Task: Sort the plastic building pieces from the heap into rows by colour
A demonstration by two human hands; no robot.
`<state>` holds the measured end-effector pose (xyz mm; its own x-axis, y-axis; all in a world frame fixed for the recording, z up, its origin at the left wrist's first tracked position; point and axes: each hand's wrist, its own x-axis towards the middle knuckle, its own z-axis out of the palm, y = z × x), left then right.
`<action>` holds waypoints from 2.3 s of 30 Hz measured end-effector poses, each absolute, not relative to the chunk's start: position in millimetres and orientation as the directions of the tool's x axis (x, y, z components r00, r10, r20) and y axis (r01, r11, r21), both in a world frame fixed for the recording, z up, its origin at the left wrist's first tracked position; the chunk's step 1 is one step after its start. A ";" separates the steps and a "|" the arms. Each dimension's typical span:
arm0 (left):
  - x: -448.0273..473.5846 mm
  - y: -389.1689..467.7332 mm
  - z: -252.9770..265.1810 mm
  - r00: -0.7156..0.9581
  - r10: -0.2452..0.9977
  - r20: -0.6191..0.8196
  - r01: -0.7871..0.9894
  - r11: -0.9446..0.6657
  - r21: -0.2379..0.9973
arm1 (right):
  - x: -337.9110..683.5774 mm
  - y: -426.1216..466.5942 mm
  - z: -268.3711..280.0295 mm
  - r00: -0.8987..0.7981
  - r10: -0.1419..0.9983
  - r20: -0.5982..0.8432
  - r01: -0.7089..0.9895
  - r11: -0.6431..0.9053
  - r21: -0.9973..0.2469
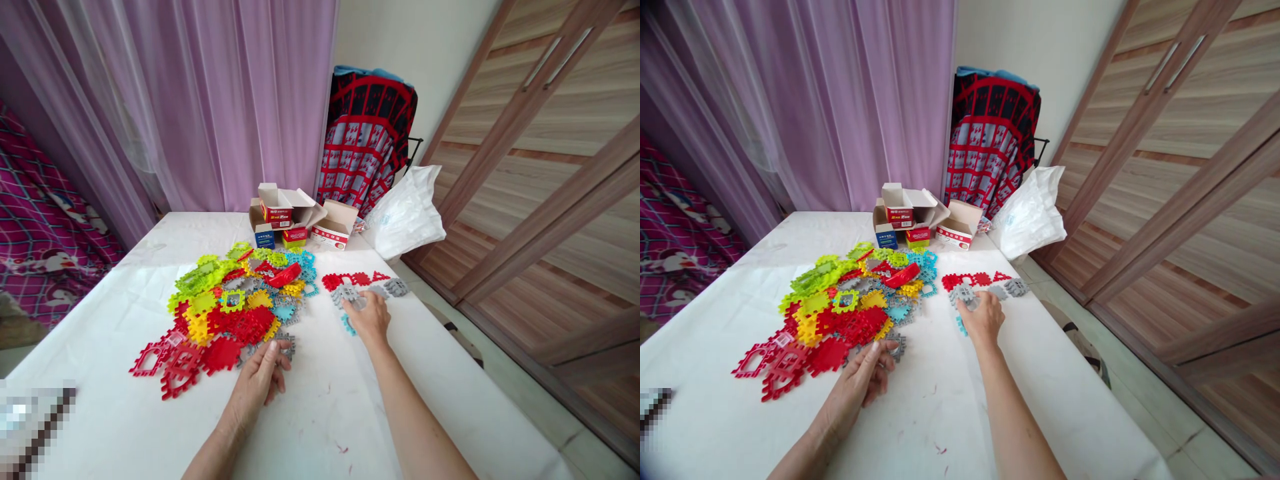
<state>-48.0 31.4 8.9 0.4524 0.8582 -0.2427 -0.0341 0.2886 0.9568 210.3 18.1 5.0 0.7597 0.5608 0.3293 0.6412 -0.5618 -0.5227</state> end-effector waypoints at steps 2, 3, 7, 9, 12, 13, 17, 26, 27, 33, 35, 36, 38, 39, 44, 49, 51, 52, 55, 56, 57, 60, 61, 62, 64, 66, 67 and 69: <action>-47.8 31.2 8.8 0.440 0.863 -0.248 -0.037 0.293 0.955 | 210.8 19.2 0.9 0.754 0.560 0.343 0.650 -0.561 -0.513; -47.7 31.1 8.7 0.434 0.865 -0.251 -0.036 0.296 0.955 | 211.9 19.9 -0.6 0.749 0.566 0.344 0.655 -0.557 -0.510; -47.0 30.7 8.8 0.434 0.862 -0.262 -0.026 0.303 0.953 | 217.0 21.9 -3.9 0.744 0.592 0.311 0.656 -0.558 -0.508; -46.7 30.6 9.8 0.433 0.862 -0.264 -0.026 0.305 0.952 | 217.2 21.6 -3.9 0.743 0.589 0.317 0.659 -0.563 -0.499; -46.3 30.5 11.8 0.422 0.866 -0.268 -0.029 0.308 0.951 | 214.4 20.3 -2.5 0.740 0.579 0.342 0.668 -0.571 -0.477; -46.3 30.4 12.3 0.420 0.866 -0.270 -0.028 0.310 0.950 | 213.3 20.0 -1.8 0.739 0.580 0.343 0.669 -0.575 -0.471; -46.6 29.9 13.1 0.420 0.867 -0.269 -0.026 0.308 0.951 | 210.5 19.7 0.7 0.738 0.583 0.340 0.671 -0.581 -0.461; -45.5 30.1 12.3 0.427 0.865 -0.264 -0.033 0.307 0.951 | 212.2 16.4 -4.9 0.682 0.602 0.415 0.731 -0.550 -0.404; -45.0 30.1 12.2 0.426 0.866 -0.262 -0.037 0.306 0.951 | 212.2 15.6 -6.5 0.658 0.608 0.444 0.753 -0.528 -0.393; -45.3 29.7 12.9 0.390 0.885 -0.252 -0.084 0.307 0.948 | 187.3 11.7 -13.4 0.439 0.682 0.585 0.898 -0.313 -0.308; -48.6 31.8 15.3 0.332 0.913 -0.236 -0.125 0.290 0.949 | 169.6 10.9 -13.8 0.331 0.722 0.608 0.941 -0.203 -0.272; -51.0 33.6 17.0 0.290 0.931 -0.221 -0.152 0.273 0.950 | 160.4 10.9 -13.3 0.281 0.735 0.617 0.955 -0.149 -0.257; -57.0 38.4 20.3 0.188 0.965 -0.183 -0.210 0.222 0.952 | 143.0 13.3 -9.9 0.199 0.755 0.625 0.969 -0.055 -0.242; -60.0 41.2 21.7 0.135 0.978 -0.162 -0.236 0.190 0.953 | 135.3 16.3 -6.8 0.167 0.765 0.622 0.970 -0.015 -0.241; -68.8 51.9 22.6 -0.023 0.993 -0.119 -0.278 0.108 0.954 | 106.9 56.4 22.7 0.044 0.851 0.523 0.965 0.100 -0.244; -67.7 53.8 18.4 -0.011 0.992 -0.127 -0.268 0.120 0.956 | 86.2 115.9 50.7 -0.020 0.920 0.392 0.972 0.110 -0.209; -67.5 53.9 17.5 -0.009 0.992 -0.126 -0.270 0.119 0.956 | 79.9 132.6 56.4 -0.039 0.946 0.323 0.978 0.102 -0.181; -67.5 54.0 17.3 -0.010 0.992 -0.126 -0.269 0.118 0.956 | 77.3 138.6 58.2 -0.047 0.959 0.281 0.981 0.097 -0.166; -67.9 54.4 17.3 -0.012 0.991 -0.134 -0.270 0.125 0.955 | 71.2 147.7 60.4 -0.066 0.980 0.188 0.987 0.091 -0.129; -67.9 54.7 17.4 -0.012 0.991 -0.136 -0.272 0.128 0.954 | 69.9 148.7 60.1 -0.070 0.982 0.175 0.988 0.092 -0.123; -67.9 54.9 17.4 -0.012 0.990 -0.137 -0.273 0.129 0.953 | 68.9 149.1 59.4 -0.072 0.983 0.169 0.989 0.093 -0.119; -67.7 55.5 16.7 -0.007 0.991 -0.135 -0.280 0.128 0.952 | 68.1 149.3 55.7 -0.069 0.985 0.160 0.989 0.089 -0.121; -67.6 55.6 16.2 -0.005 0.991 -0.133 -0.283 0.126 0.951 | 68.5 149.4 54.3 -0.067 0.985 0.157 0.989 0.086 -0.122; -67.6 55.7 15.5 -0.003 0.991 -0.132 -0.285 0.126 0.950 | 69.3 149.7 53.0 -0.061 0.986 0.155 0.989 0.081 -0.123; -67.4 55.7 14.1 0.002 0.991 -0.131 -0.286 0.126 0.950 | 71.6 150.3 51.0 -0.044 0.988 0.151 0.990 0.063 -0.124; -67.3 55.4 12.7 0.002 0.992 -0.127 -0.282 0.122 0.952 | 74.3 150.6 50.5 -0.028 0.989 0.142 0.991 0.046 -0.123; -67.2 55.1 12.3 0.001 0.992 -0.123 -0.279 0.118 0.953 | 75.5 150.7 50.8 -0.025 0.990 0.137 0.992 0.042 -0.123; -67.1 54.4 11.8 0.000 0.993 -0.115 -0.277 0.110 0.955 | 77.0 150.8 52.7 -0.029 0.992 0.122 0.992 0.045 -0.122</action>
<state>-67.1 54.4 11.8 -0.0002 0.9934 -0.1147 -0.2767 0.1102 0.9546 77.0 150.8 52.7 -0.0295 0.9920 0.1224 0.9915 0.0445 -0.1219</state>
